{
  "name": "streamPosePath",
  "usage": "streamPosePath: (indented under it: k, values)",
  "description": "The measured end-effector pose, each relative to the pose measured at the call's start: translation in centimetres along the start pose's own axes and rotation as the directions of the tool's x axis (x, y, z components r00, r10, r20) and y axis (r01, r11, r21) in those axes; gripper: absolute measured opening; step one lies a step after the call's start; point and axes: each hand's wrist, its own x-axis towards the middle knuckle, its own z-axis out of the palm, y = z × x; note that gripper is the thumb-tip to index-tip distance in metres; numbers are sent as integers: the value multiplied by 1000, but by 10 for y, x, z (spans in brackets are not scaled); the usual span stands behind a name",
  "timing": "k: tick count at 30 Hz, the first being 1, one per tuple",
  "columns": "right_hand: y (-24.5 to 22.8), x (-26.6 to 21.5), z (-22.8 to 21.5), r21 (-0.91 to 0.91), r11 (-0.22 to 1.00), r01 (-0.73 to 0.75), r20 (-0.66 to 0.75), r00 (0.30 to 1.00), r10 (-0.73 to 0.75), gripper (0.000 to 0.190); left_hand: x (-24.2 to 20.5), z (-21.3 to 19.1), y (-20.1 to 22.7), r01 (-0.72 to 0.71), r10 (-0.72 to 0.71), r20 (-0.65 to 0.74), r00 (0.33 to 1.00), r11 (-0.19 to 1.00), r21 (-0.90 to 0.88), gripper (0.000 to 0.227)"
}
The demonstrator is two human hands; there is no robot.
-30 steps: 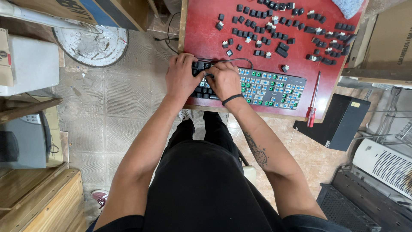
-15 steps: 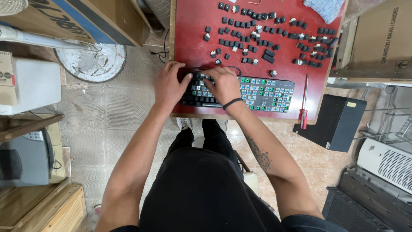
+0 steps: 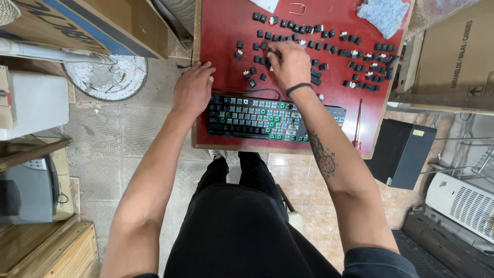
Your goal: The person assembles a mechanical keyboard by inserting individual keycaps into the keyboard base. They pick up keycaps from a red table and place them into the corresponding switch positions on the keyboard, working systematically across the layout.
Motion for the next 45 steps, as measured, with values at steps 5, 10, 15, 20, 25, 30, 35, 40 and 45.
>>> streamPosePath:
  k: [5, 10, 15, 20, 25, 30, 35, 40, 45]
  values:
    - [11, 49, 16, -102, 984, 148, -22, 988, -151, 25, -2, -13, 10, 86, -78, 91, 993, 993, -84, 46]
    - [30, 73, 47, -219, 959, 179, 50, 984, -172, 31, -5, -5, 5, 81, -76, 51, 996, 991, -108, 46]
    - [30, 76, 51, -269, 944, 191, 71, 981, -178, 31, -6, -3, 1, 74, -70, 31, 997, 988, -137, 46]
    - [-7, 48, 14, 57, 971, 232, -47, 972, -229, 16, -4, -19, -2, 122, -106, 71, 992, 951, -283, 46]
    - [-32, -42, 31, 186, 945, 271, -18, 962, -272, 21, -28, -15, -7, -52, 15, -171, 985, 975, -218, 35]
    - [-54, -109, 59, 293, 919, 263, -14, 962, -271, 27, -58, -6, 10, -136, 110, -130, 985, 969, -208, 33]
    - [-63, -127, 76, 299, 925, 236, -25, 970, -240, 23, -60, 7, 17, -187, 182, -41, 982, 968, -170, 38]
    - [-74, -126, 67, 262, 936, 236, 7, 969, -246, 21, -56, 23, 11, -152, 152, -16, 988, 974, -170, 33]
    - [-74, -130, 73, 224, 943, 246, 3, 968, -253, 20, -56, 29, 10, -149, 144, -49, 988, 981, -128, 34]
